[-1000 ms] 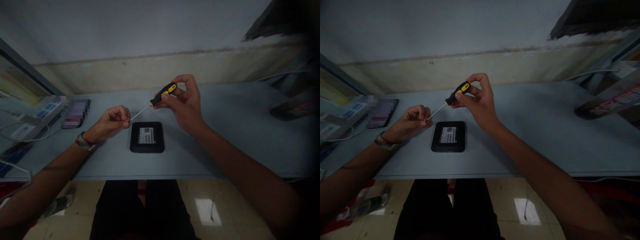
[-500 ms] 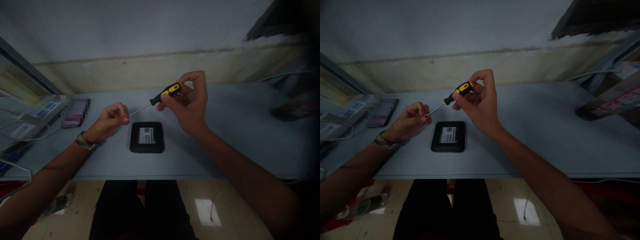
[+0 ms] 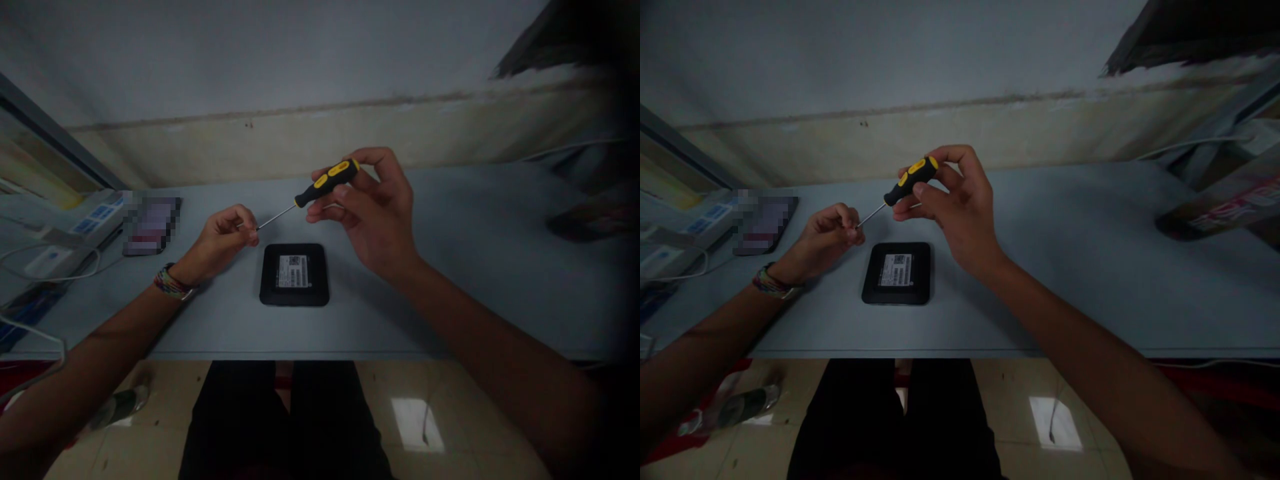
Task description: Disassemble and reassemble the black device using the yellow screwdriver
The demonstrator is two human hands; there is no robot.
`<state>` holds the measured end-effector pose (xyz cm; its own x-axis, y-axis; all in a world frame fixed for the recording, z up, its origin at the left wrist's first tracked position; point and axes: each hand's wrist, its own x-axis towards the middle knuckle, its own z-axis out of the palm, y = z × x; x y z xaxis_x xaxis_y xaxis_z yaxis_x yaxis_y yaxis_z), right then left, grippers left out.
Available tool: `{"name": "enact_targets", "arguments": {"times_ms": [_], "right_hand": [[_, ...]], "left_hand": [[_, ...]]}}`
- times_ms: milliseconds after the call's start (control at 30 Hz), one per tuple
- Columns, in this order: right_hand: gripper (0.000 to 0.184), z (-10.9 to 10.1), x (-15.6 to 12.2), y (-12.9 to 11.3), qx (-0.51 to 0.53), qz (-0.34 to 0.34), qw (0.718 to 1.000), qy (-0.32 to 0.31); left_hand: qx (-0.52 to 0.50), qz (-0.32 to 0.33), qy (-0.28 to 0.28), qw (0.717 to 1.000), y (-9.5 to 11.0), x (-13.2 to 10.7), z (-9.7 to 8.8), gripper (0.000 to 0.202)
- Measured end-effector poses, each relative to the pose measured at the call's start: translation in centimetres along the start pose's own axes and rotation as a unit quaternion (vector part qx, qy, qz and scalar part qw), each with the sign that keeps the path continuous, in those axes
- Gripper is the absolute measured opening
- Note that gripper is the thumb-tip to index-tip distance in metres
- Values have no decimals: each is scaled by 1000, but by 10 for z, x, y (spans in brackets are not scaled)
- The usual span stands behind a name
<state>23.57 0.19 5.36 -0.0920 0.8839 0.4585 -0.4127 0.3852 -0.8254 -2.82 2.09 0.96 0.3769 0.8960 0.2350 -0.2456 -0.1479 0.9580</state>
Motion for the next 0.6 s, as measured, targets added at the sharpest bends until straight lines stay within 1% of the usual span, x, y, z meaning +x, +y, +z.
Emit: {"name": "enact_targets", "arguments": {"times_ms": [167,433,600], "right_hand": [[45,0,-1,-2,5,14,1000,-7],[43,-1,-1,8,-6,17,1000,-1],[42,-2,-1,7,-3,18,1000,-5]], "left_hand": [[-8,-1,-3,1000,-1,0,-1,22],[6,0,30,1000,-1,1,0,27],[20,8,37,999,0,1,1,27]]}}
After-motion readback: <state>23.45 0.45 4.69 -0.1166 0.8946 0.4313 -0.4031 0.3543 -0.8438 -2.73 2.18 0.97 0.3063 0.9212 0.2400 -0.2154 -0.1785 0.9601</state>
